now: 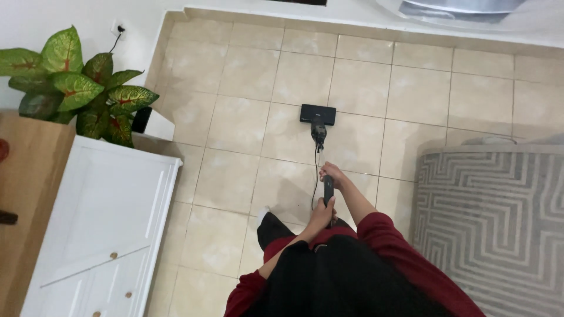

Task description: Vacuum the floor of a hotel room using a stick vacuum.

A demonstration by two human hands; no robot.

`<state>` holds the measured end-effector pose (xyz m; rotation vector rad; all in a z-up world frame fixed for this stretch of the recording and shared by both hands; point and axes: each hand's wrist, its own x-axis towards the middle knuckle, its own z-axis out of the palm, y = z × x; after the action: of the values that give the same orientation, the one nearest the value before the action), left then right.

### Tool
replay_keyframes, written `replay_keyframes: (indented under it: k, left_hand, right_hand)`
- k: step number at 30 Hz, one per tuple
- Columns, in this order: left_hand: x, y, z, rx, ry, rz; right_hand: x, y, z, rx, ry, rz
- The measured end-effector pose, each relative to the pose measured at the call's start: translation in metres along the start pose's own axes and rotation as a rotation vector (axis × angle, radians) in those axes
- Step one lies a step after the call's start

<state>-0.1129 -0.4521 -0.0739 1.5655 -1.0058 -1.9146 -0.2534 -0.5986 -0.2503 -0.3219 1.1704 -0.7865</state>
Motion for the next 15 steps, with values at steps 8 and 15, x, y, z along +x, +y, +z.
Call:
replay_keyframes:
  k: [8, 15]
  left_hand:
    - [0.010, -0.014, -0.110, -0.101, -0.218, 0.022]
    - [0.077, -0.102, -0.206, 0.113, -0.491, 0.012]
  right_hand:
    - [-0.049, 0.044, 0.105, 0.476, 0.249, -0.049]
    - [-0.146, 0.055, 0.223, 0.016, 0.466, -0.165]
